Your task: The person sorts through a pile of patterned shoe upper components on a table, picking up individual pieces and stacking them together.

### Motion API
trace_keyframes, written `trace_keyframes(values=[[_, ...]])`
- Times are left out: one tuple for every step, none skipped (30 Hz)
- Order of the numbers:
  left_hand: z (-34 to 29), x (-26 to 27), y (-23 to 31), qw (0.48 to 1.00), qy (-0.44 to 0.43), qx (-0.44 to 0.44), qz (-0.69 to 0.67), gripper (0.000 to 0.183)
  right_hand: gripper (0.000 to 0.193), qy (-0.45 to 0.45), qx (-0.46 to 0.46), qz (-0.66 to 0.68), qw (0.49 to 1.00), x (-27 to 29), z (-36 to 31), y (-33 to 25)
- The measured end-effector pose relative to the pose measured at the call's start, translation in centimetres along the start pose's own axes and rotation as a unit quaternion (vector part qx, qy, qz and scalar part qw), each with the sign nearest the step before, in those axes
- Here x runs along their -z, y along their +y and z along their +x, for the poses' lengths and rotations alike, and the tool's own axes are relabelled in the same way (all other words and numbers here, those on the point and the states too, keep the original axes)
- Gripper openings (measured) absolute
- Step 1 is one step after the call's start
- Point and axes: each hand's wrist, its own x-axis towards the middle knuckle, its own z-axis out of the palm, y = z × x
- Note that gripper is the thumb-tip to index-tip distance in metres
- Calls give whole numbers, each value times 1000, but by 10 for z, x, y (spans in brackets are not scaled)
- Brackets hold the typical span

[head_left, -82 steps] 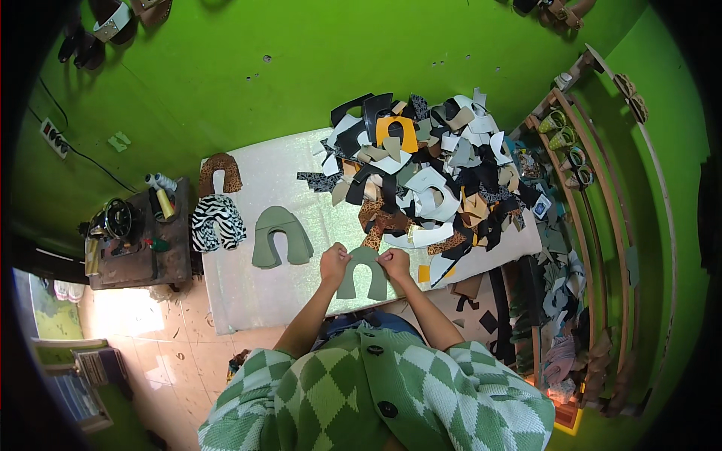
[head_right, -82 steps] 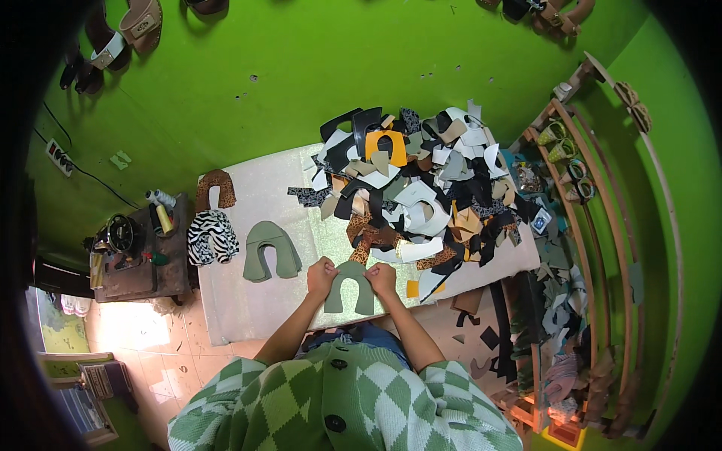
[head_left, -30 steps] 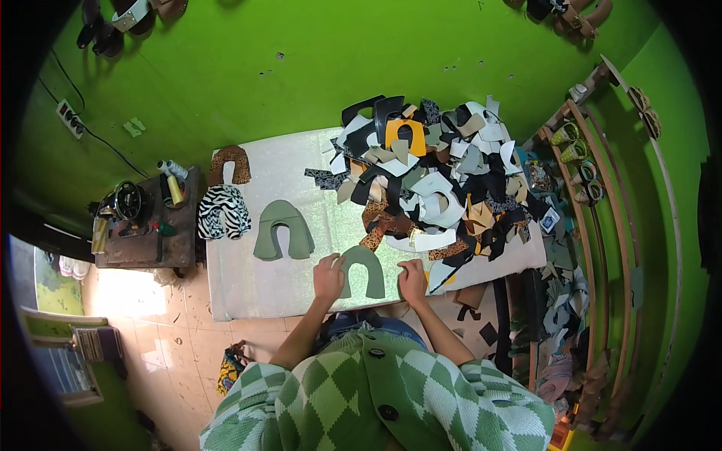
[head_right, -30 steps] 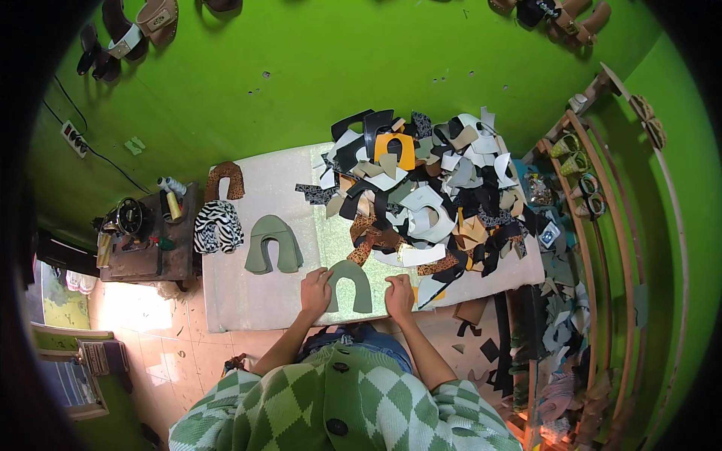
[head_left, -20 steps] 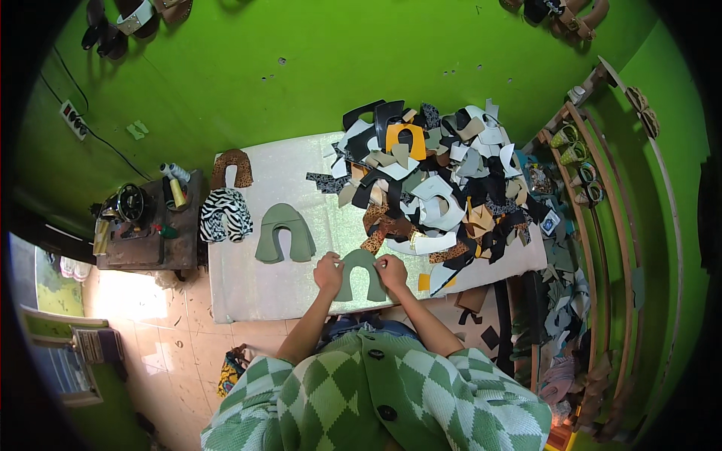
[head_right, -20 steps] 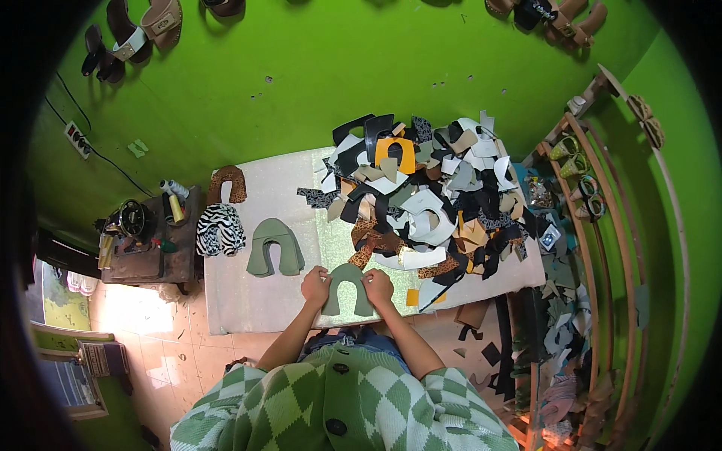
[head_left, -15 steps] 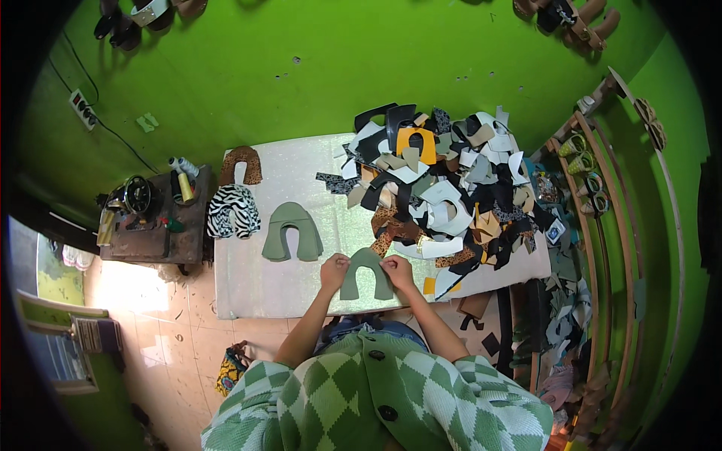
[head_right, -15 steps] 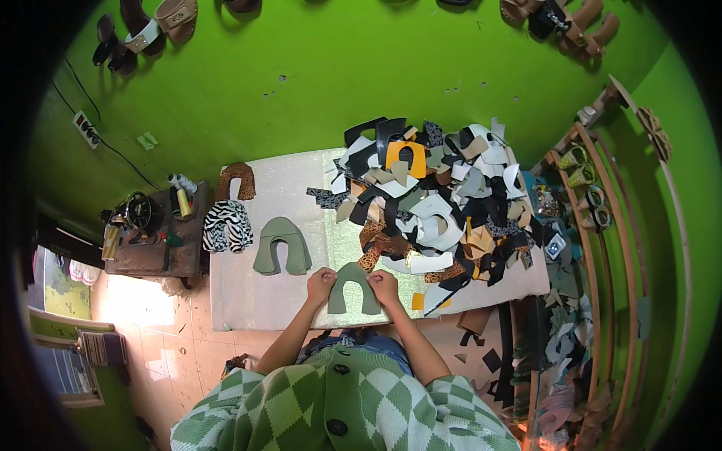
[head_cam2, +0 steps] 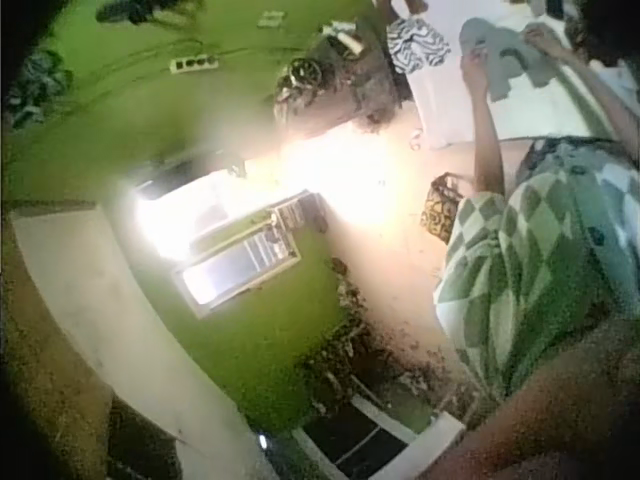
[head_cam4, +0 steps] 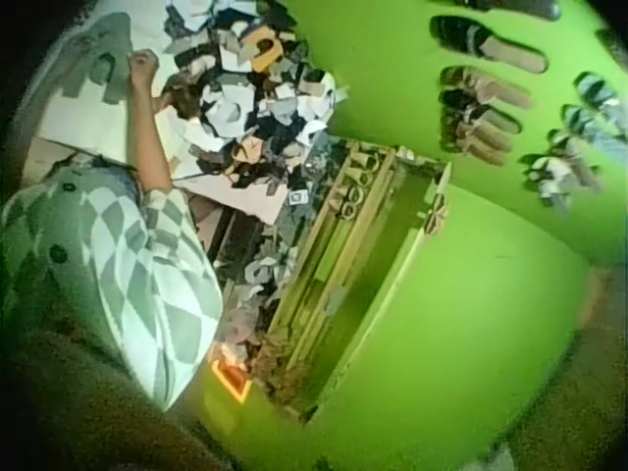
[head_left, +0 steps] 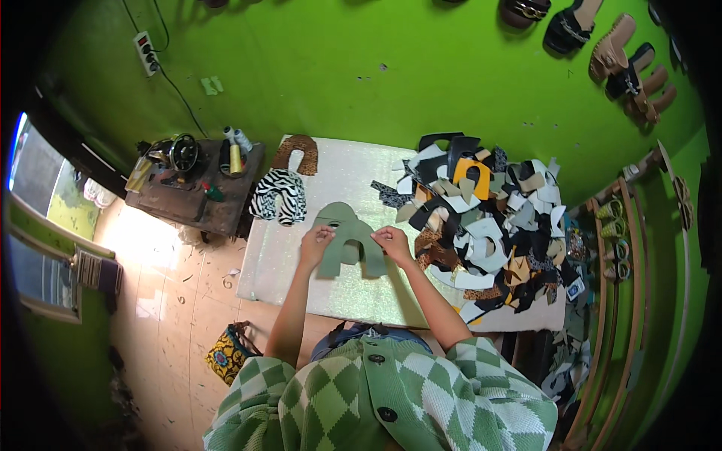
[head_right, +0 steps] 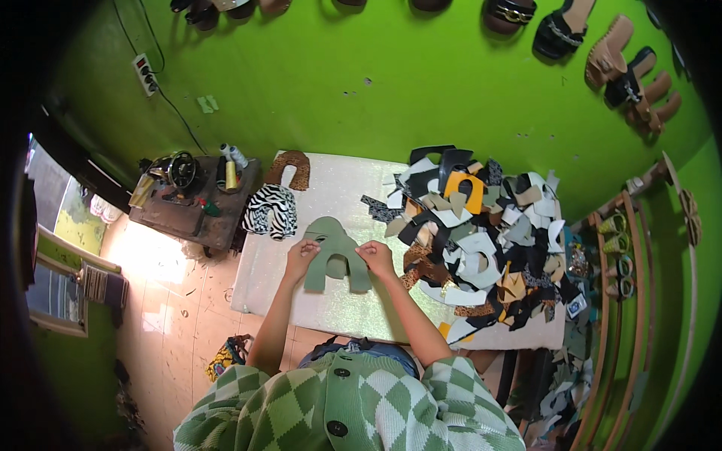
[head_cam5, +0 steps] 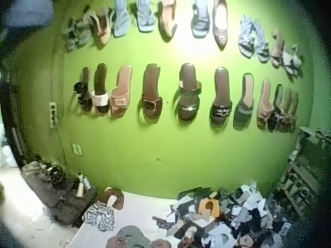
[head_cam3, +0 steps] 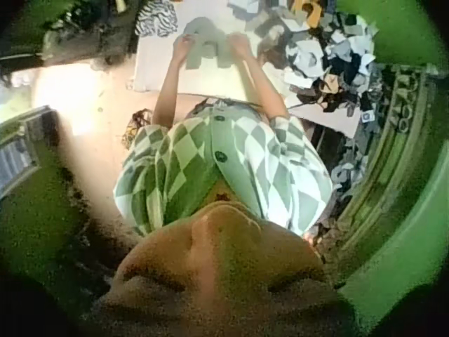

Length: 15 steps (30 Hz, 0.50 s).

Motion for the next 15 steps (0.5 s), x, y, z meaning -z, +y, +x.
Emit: trace_keyframes(values=[[10, 6, 0, 1000, 12, -4, 10, 13, 19, 3, -18, -1, 1000, -7, 10, -5], [17, 19, -8, 999, 33, -3, 24, 13, 19, -3, -38, -1, 999, -21, 20, -6], [27, 25, -9, 998, 33, -24, 54, 14, 17, 10, 0, 2, 1000, -29, 32, 1], [36, 27, -9, 997, 31, -26, 60, 14, 17, 21, -5, -9, 1000, -33, 41, 9], [42, 35, -15, 997, 34, -25, 69, 14, 16, 26, -10, -20, 999, -43, 48, 9], [47, 44, -22, 996, 36, -23, 77, 14, 16, 31, -15, -30, 999, -53, 54, 8], [52, 53, -28, 995, 33, -21, 93, 15, 16, 34, -16, -31, 999, -63, 58, 8], [58, 52, -30, 995, 28, -20, 99, 16, 16, 46, -17, -33, 998, -64, 63, 12], [64, 52, -33, 994, 25, -19, 105, 16, 16, 56, -17, -35, 998, -66, 66, 15], [68, 53, -35, 993, 23, -17, 112, 16, 16, 77, 10, -68, 995, -68, 70, 18], [72, 49, -35, 992, 17, -30, 122, 16, 16, 102, 35, -103, 989, -67, 71, 21], [76, 46, -36, 989, 17, -29, 141, 16, 16, 126, 60, -138, 981, -66, 73, 25], [78, 43, -35, 986, 17, -29, 161, 17, 16, 132, 62, -127, 981, -64, 75, 28], [79, 39, -40, 983, 16, -27, 180, 17, 16, 137, 68, -143, 978, -62, 74, 30], [76, 40, -48, 983, 27, 5, 182, 17, 16, 135, 76, -158, 975, -66, 72, 26]])
